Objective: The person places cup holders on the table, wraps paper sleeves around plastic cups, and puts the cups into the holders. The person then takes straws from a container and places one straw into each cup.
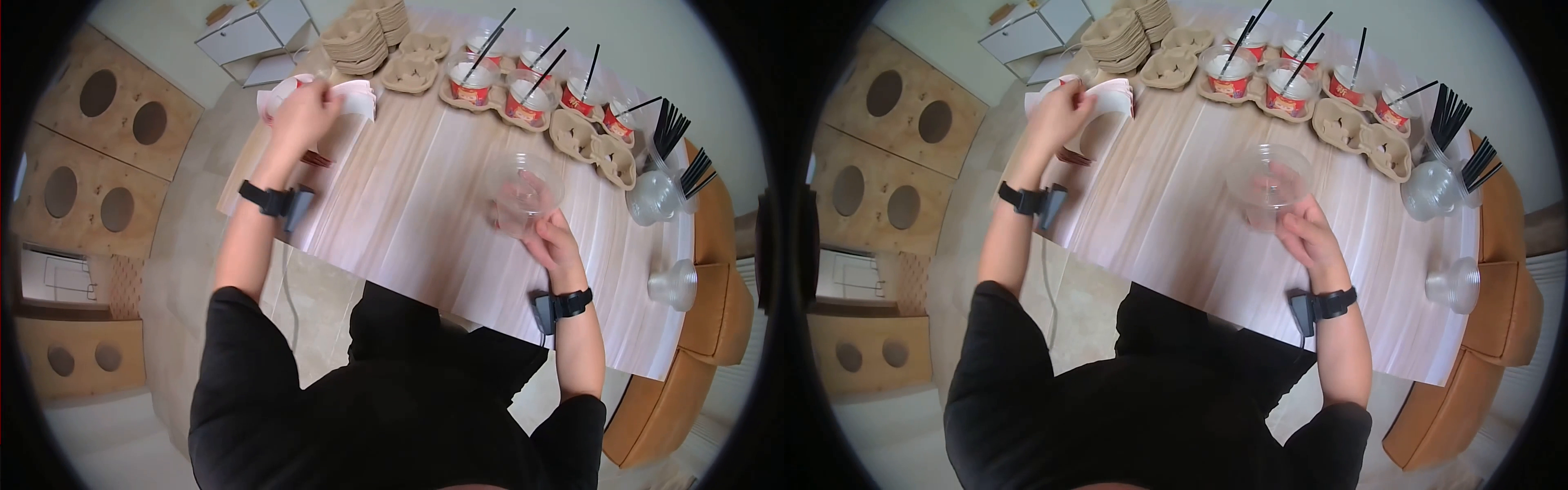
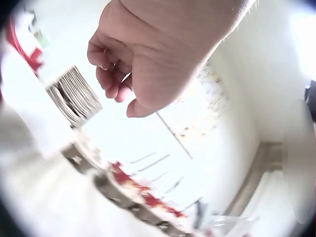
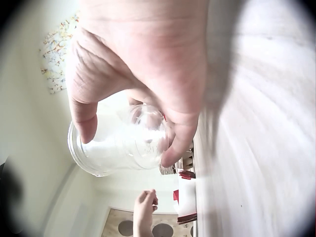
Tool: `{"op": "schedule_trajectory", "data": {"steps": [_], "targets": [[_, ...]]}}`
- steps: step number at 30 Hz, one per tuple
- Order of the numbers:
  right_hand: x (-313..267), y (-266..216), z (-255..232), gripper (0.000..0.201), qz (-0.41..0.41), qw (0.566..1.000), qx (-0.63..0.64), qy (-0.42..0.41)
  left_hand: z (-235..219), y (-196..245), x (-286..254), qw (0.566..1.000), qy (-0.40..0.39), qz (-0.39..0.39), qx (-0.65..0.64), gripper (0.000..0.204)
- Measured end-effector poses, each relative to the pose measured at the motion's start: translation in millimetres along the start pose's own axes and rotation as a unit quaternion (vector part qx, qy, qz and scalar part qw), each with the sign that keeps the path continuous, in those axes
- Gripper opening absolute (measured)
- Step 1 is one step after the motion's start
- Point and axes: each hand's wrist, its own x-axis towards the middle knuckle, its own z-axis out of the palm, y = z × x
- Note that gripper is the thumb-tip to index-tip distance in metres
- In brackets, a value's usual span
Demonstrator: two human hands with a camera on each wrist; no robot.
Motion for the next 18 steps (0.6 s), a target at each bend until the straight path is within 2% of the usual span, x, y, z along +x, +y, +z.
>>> {"op": "schedule_trajectory", "data": {"steps": [1,3,10,16,18], "targets": [[0.0,0.5,0.1,0.084,-0.013,1.000,-0.021,0.009,2.2,-21.7,1.9,1.000,0.002,0.001,0.002,0.030],[1.9,-0.5,0.4,0.085,-0.029,0.999,-0.042,0.016,8.3,-54.4,4.9,0.980,-0.106,-0.037,0.164,0.037],[1.5,0.4,-6.5,0.085,-0.033,0.998,-0.047,0.014,32.9,-92.3,15.8,0.973,-0.145,-0.085,0.161,0.037],[-2.2,-3.8,-4.1,0.083,-0.022,0.999,-0.047,0.014,25.0,-102.1,23.7,0.971,-0.163,-0.061,0.161,0.031],[-3.2,-3.7,-4.1,0.083,-0.014,0.999,-0.046,0.009,25.2,-112.7,27.1,0.981,-0.142,-0.030,0.130,0.030]]}}
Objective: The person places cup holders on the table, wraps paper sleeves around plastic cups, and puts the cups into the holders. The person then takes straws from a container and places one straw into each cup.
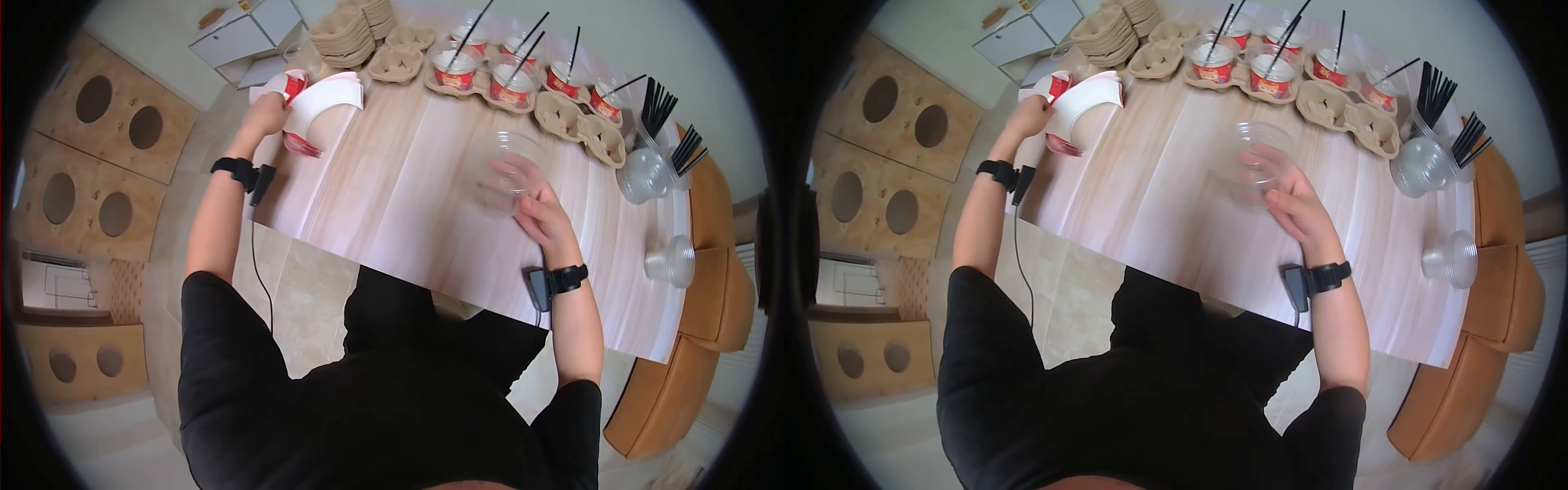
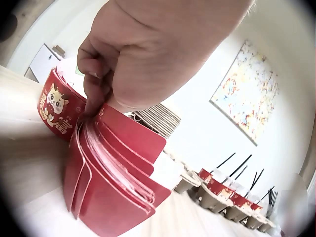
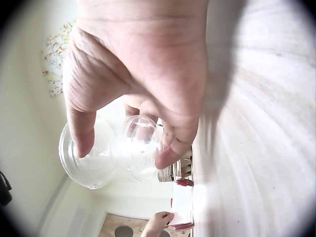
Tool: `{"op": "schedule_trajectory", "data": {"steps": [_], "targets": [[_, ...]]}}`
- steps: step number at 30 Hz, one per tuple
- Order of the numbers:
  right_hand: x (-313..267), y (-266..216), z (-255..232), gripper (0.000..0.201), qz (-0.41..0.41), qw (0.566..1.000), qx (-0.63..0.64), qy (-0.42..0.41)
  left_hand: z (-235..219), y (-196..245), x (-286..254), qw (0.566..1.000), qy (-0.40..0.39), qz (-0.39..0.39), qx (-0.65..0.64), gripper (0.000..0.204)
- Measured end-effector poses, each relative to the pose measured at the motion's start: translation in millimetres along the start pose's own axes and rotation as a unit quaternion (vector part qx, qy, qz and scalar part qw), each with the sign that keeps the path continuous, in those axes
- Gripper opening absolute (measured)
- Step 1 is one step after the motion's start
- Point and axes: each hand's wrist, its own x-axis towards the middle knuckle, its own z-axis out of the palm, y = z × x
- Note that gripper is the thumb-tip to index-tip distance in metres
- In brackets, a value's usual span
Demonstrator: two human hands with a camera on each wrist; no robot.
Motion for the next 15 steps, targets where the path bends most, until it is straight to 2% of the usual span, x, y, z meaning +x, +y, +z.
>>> {"op": "schedule_trajectory", "data": {"steps": [2,6,8,10,12,14,15], "targets": [[-0.2,0.4,0.3,0.084,0.001,1.000,-0.002,-0.019,-10.5,5.0,-6.1,1.000,-0.001,0.006,-0.016,0.029],[0.9,1.1,-2.9,0.086,0.000,1.000,-0.012,-0.026,-33.5,20.7,-23.7,0.996,0.052,0.002,-0.079,0.029],[2.4,2.7,-3.6,0.083,-0.003,0.999,0.003,-0.046,-44.7,34.4,-33.4,0.986,0.100,-0.031,-0.133,0.029],[4.3,0.7,0.0,0.082,0.000,0.999,-0.008,-0.052,-44.8,50.8,-39.0,0.980,0.116,-0.015,-0.161,0.029],[3.7,-0.6,2.1,0.081,0.005,0.998,-0.022,-0.052,-40.1,78.5,-45.2,0.968,0.143,0.067,-0.196,0.028],[3.8,-0.9,2.8,0.083,-0.001,0.997,-0.025,-0.072,-39.7,122.0,-59.6,0.948,0.080,0.092,-0.294,0.028],[3.9,0.0,3.7,0.083,-0.001,0.998,-0.027,-0.062,-32.1,141.1,-64.9,0.936,0.055,0.132,-0.321,0.026]]}}
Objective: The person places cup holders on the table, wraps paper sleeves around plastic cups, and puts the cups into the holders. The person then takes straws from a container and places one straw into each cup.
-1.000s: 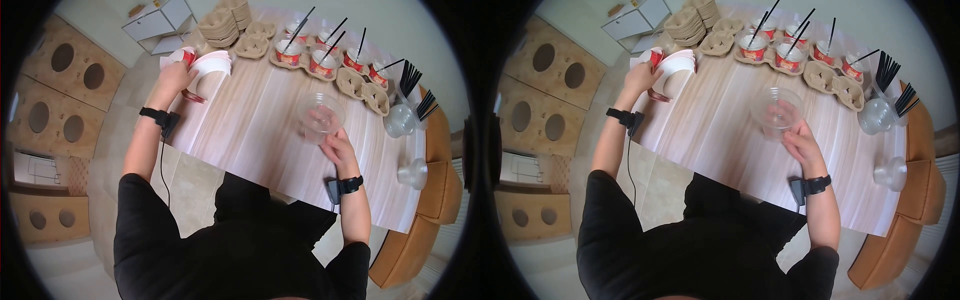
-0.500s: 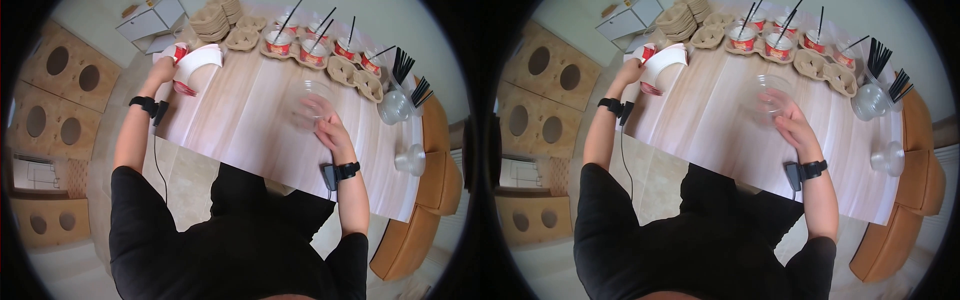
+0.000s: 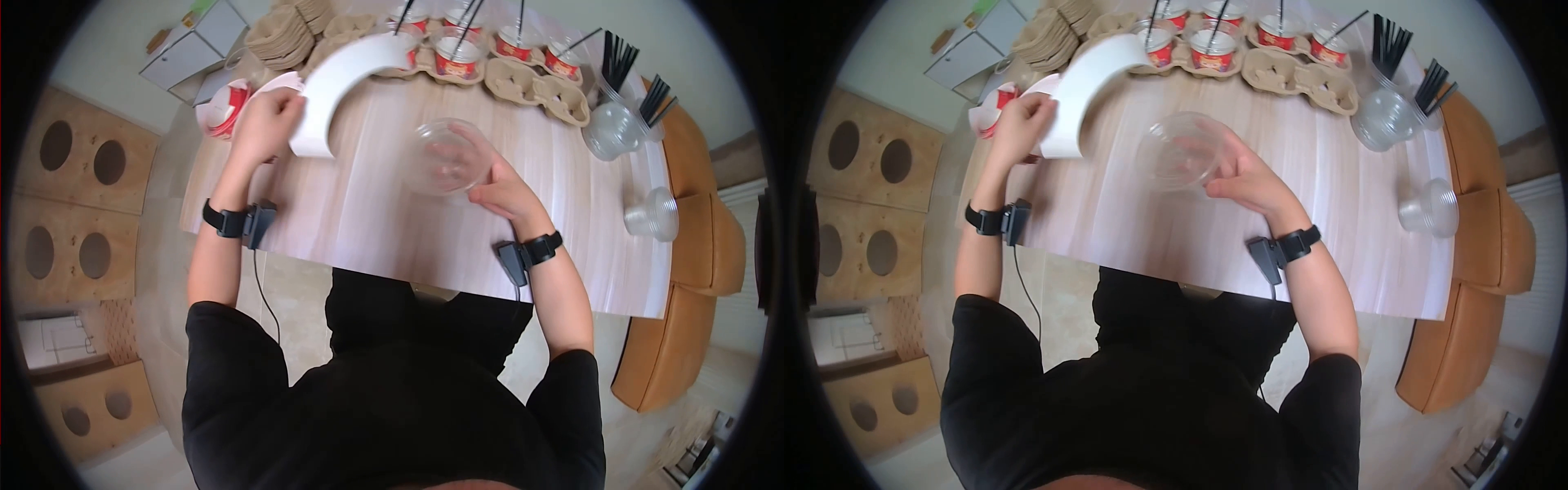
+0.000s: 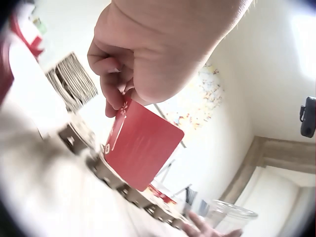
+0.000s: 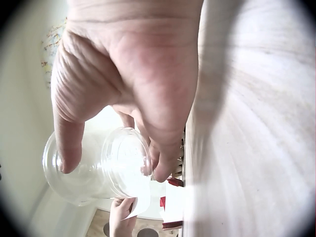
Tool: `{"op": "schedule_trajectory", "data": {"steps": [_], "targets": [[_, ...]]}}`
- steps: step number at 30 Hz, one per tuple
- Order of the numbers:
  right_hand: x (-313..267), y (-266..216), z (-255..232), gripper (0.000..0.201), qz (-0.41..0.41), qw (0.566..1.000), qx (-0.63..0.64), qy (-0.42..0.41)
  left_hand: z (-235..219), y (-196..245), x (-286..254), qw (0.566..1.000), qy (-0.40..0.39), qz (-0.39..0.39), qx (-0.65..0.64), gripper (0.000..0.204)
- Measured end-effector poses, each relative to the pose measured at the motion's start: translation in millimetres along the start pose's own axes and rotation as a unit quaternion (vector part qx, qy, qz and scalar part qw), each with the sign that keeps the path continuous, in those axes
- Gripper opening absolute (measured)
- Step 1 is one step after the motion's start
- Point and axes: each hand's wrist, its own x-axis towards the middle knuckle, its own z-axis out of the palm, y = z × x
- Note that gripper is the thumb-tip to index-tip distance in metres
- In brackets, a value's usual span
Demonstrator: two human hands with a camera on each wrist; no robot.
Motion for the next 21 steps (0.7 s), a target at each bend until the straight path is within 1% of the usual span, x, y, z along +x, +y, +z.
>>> {"op": "schedule_trajectory", "data": {"steps": [1,3,5,6,8,9,10,11,12,13,14,15,17,18,19,20,21], "targets": [[0.3,1.3,0.9,0.085,-0.010,1.000,-0.001,0.013,17.0,14.9,-2.8,0.998,-0.034,0.030,-0.035,0.024],[-1.2,5.4,-0.2,0.087,-0.018,0.999,-0.002,0.041,45.9,50.7,-8.3,0.987,-0.113,0.034,-0.109,0.023],[-2.5,9.5,-7.6,0.080,-0.056,0.993,-0.054,0.090,69.5,72.0,-7.8,0.969,-0.185,0.056,-0.154,0.021],[-6.4,7.9,-12.5,0.080,-0.054,0.992,-0.056,0.100,80.5,75.8,-6.2,0.960,-0.201,0.072,-0.179,0.022],[-11.3,5.0,-21.6,0.064,-0.037,0.997,-0.036,0.052,98.2,76.2,1.0,0.949,-0.220,0.089,-0.207,0.022],[-11.2,3.8,-25.4,0.064,-0.037,0.997,-0.037,0.057,103.7,76.6,5.1,0.925,-0.241,0.066,-0.285,0.022],[-10.1,2.8,-28.4,0.058,-0.037,0.998,0.003,0.049,108.5,77.3,7.0,0.895,-0.261,0.041,-0.360,0.023],[-9.4,2.6,-30.5,0.055,-0.039,0.997,0.044,0.041,113.5,78.5,7.2,0.893,-0.264,0.043,-0.361,0.023],[-8.0,1.9,-29.8,0.055,-0.041,0.997,0.043,0.044,117.7,81.3,7.1,0.811,-0.266,0.017,-0.521,0.026],[-5.7,1.0,-27.9,0.055,-0.063,0.992,0.080,0.072,121.8,82.0,7.1,0.701,-0.260,-0.010,-0.664,0.032],[-4.0,-0.1,-26.8,0.055,-0.086,0.984,0.117,0.099,133.2,69.1,11.8,0.635,-0.310,0.017,-0.708,0.049],[-3.8,-0.6,-26.8,0.055,-0.088,0.984,0.116,0.103,137.2,73.9,8.0,0.633,-0.314,0.018,-0.708,0.049],[-3.2,-1.0,-26.0,0.054,-0.081,0.978,0.117,0.149,144.5,87.5,-7.3,0.662,-0.252,0.032,-0.705,0.063],[-2.3,-2.1,-21.6,0.054,-0.079,0.978,0.117,0.151,146.2,89.0,-7.7,0.695,-0.252,0.024,-0.672,0.085],[-1.3,-4.5,-13.8,0.050,-0.090,0.977,0.067,0.182,151.2,88.8,-7.8,0.694,-0.252,0.022,-0.674,0.085],[-0.5,-5.0,-9.3,0.047,-0.100,0.972,0.018,0.210,158.0,87.4,-8.0,0.721,-0.229,0.039,-0.653,0.083],[0.0,-2.2,-10.2,0.047,-0.096,0.973,0.019,0.210,159.8,89.9,-8.1,0.747,-0.206,0.055,-0.630,0.081]]}}
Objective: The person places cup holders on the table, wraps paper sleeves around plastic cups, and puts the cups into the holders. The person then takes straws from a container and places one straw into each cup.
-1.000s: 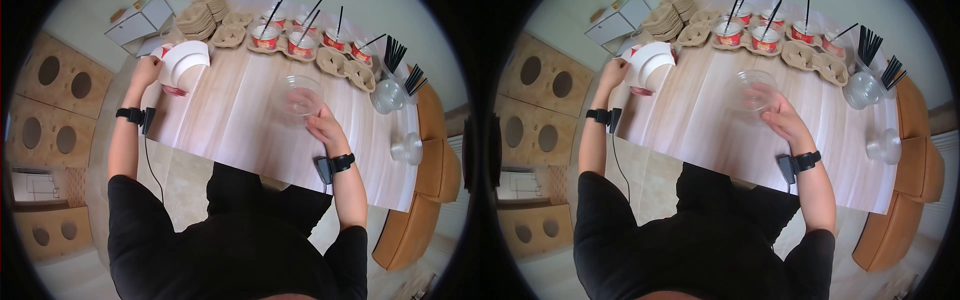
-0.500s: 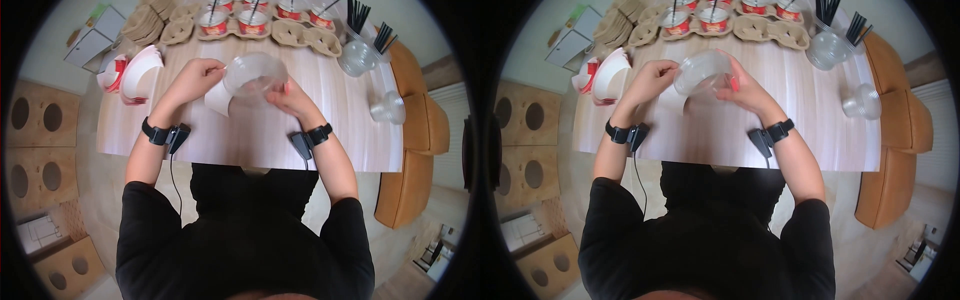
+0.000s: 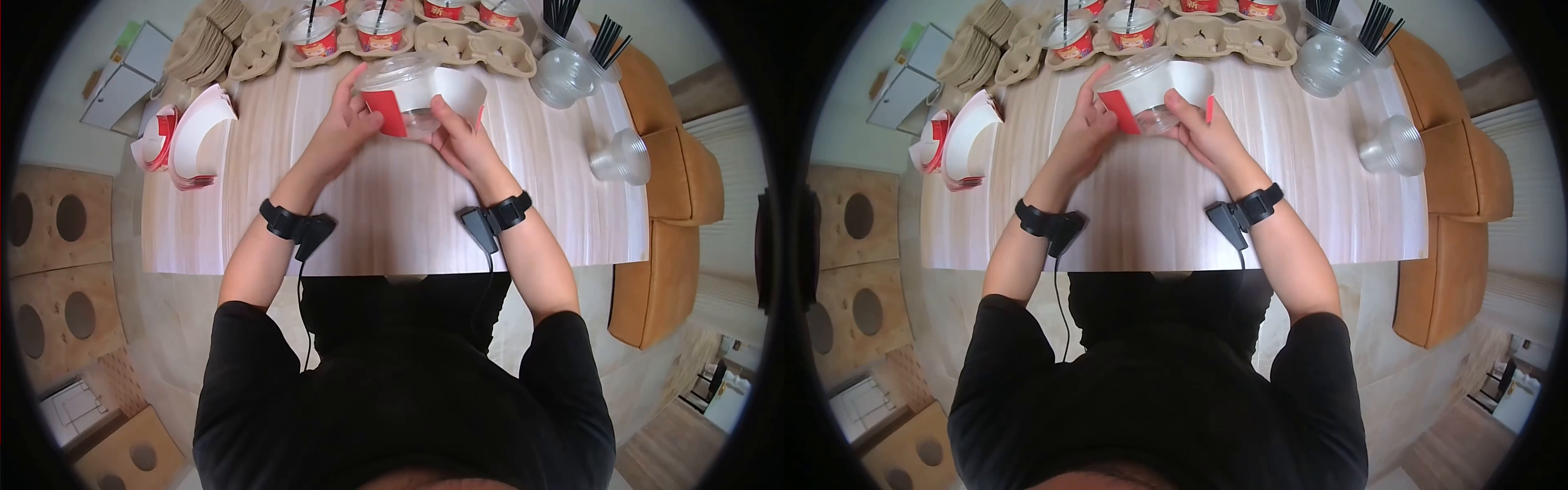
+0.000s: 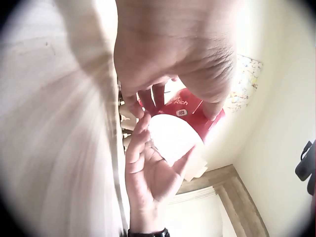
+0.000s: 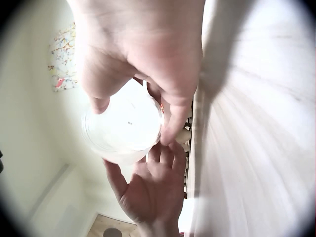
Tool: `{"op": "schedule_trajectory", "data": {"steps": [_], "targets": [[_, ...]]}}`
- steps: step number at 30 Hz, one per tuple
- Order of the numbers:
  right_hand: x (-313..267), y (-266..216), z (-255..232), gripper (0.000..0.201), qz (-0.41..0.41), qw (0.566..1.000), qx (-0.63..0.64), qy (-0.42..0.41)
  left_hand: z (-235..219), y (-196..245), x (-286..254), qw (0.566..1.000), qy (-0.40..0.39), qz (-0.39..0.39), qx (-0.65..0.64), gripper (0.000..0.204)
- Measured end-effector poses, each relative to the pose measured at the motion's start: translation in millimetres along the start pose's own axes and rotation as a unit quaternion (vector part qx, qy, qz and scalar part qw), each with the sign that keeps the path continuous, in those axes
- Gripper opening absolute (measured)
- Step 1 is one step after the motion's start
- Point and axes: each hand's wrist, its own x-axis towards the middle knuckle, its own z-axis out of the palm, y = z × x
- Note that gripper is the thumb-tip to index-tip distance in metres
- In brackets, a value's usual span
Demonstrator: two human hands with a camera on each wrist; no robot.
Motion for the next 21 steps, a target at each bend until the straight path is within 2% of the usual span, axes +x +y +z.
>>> {"op": "schedule_trajectory", "data": {"steps": [1,2,3,4,6,7,9,10,12,16,21], "targets": [[0.5,4.5,-2.6,0.043,-0.004,0.991,-0.125,0.046,2.3,-1.0,-0.3,1.000,0.003,0.000,-0.001,0.081],[1.4,7.9,-4.0,0.038,-0.007,0.964,-0.248,0.091,5.2,-1.5,-2.0,0.999,0.021,-0.003,0.032,0.085],[4.3,8.2,0.8,0.033,-0.058,0.954,-0.283,0.080,7.4,0.1,-2.9,0.997,0.038,-0.007,0.064,0.089],[3.9,4.8,4.2,0.033,-0.054,0.954,-0.283,0.079,6.9,0.9,-3.0,0.997,0.041,-0.009,0.063,0.089],[-0.3,-2.9,12.3,0.039,-0.053,0.922,-0.377,0.071,5.2,0.7,-3.6,0.997,0.054,-0.030,0.045,0.095],[-1.9,-3.0,15.1,0.039,-0.050,0.922,-0.377,0.070,3.3,-0.7,-2.6,0.997,0.056,-0.031,0.044,0.095],[-4.4,-1.5,19.8,0.055,-0.053,0.967,-0.240,0.059,-1.2,-3.0,1.2,0.993,0.101,-0.061,-0.011,0.098],[-4.3,-0.7,18.1,0.055,-0.051,0.968,-0.240,0.059,-3.5,-5.9,2.4,0.993,0.102,-0.061,-0.011,0.098],[-5.2,-0.1,13.6,0.072,-0.083,0.945,-0.317,0.011,-5.3,-10.3,3.7,0.995,0.100,0.002,-0.010,0.099],[-2.5,-0.2,13.1,0.071,-0.091,0.955,-0.279,-0.040,0.6,-9.2,2.1,0.994,0.107,0.008,0.004,0.094],[3.8,16.3,3.3,0.066,-0.102,0.954,-0.281,0.024,-1.0,-18.3,2.2,0.991,0.084,0.014,0.101,0.096]]}}
